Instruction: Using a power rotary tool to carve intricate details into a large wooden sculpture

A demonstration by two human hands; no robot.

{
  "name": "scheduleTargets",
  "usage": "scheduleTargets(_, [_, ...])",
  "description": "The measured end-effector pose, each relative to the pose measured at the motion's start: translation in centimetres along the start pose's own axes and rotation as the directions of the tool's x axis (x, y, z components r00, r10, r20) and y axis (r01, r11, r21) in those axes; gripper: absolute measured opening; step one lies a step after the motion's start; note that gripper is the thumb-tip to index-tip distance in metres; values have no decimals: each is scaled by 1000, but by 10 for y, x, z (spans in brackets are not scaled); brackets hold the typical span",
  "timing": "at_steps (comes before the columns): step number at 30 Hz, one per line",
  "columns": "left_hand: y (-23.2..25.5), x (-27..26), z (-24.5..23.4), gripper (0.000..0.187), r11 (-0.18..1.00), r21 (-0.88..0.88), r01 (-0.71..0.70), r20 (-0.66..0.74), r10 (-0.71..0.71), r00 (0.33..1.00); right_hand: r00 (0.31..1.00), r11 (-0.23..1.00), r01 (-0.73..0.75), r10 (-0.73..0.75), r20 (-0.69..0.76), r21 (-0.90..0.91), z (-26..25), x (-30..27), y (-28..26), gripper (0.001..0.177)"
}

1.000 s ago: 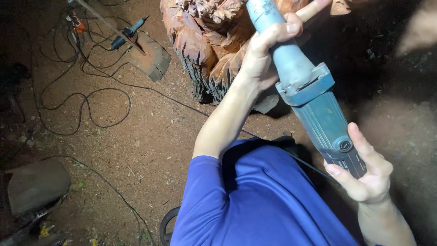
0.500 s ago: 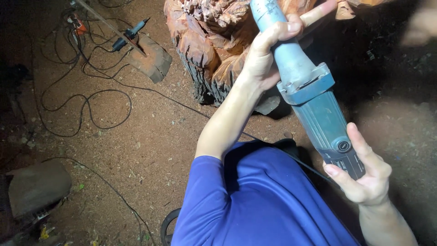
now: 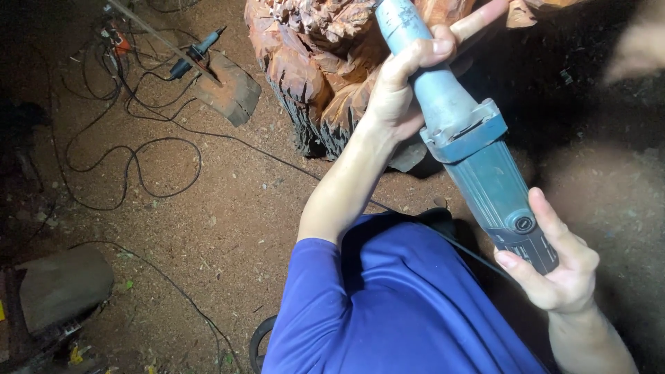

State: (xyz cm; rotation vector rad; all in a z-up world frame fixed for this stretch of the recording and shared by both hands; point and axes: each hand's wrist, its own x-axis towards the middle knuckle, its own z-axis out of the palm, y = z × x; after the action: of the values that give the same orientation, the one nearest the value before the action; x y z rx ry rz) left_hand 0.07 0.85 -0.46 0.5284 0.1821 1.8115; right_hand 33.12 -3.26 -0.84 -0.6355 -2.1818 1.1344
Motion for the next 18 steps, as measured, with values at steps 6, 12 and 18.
scheduleTargets(6, [0, -2, 3, 20, 1000, -12, 16, -14, -16, 1000, 999, 1000, 30, -30, 17, -5, -1, 2, -1, 84])
scheduleTargets(12, [3, -5, 2, 20, 997, 60, 39, -63, -35, 997, 999, 999, -36, 36, -13, -6, 0, -4, 3, 87])
scheduleTargets(18, [2, -2, 4, 18, 999, 30, -11, -38, 12, 999, 999, 999, -42, 41, -26, -17, 1, -4, 1, 86])
